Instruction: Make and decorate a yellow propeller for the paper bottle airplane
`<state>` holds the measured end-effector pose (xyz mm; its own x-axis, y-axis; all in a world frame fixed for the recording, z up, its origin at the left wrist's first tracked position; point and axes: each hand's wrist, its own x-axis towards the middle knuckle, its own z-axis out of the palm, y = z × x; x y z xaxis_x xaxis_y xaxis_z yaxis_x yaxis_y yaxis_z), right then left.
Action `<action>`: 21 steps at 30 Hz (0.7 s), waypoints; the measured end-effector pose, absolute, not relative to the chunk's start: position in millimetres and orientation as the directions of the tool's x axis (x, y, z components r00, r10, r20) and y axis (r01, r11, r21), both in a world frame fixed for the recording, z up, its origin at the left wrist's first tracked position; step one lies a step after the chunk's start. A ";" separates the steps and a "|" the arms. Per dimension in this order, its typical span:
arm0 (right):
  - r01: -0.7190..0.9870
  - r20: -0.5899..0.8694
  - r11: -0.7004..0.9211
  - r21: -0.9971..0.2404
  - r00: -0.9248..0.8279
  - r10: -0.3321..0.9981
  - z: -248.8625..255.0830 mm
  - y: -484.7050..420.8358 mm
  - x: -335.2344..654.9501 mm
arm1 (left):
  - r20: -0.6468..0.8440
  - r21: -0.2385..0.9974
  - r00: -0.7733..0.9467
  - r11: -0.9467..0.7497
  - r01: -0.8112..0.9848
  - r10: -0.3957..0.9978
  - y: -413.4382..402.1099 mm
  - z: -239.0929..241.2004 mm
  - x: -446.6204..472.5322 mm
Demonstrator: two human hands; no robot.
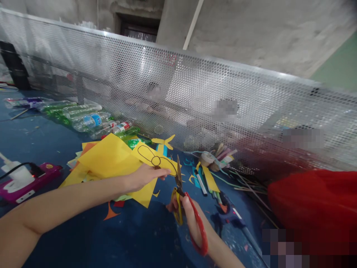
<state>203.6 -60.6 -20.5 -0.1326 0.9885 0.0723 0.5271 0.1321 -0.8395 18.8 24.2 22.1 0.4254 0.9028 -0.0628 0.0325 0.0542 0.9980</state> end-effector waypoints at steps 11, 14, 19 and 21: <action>0.497 0.051 0.109 -0.861 -0.129 0.990 -11.4 -63.5 195.8 | -0.088 0.996 0.409 0.084 0.029 0.908 24.5 22.9 19.9; 0.483 0.050 0.111 -0.868 -0.137 0.989 -14.0 -63.5 197.6 | -0.060 0.998 0.417 0.049 0.038 0.907 25.9 21.8 19.1; 0.492 0.041 0.094 -0.866 -0.117 0.992 -16.8 -63.1 200.5 | 0.005 1.000 0.437 -0.017 0.023 0.900 32.5 15.1 18.2; 0.476 0.027 0.076 -0.876 -0.110 0.994 -17.4 -62.9 200.8 | 0.027 1.000 0.440 -0.030 0.001 0.898 34.5 12.9 18.5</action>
<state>200.8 -62.9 -17.4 -0.1097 0.9936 0.0266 0.4761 0.0760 -0.8761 18.5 34.5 12.9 0.4401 0.8975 0.0267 0.0013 -0.0304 0.9995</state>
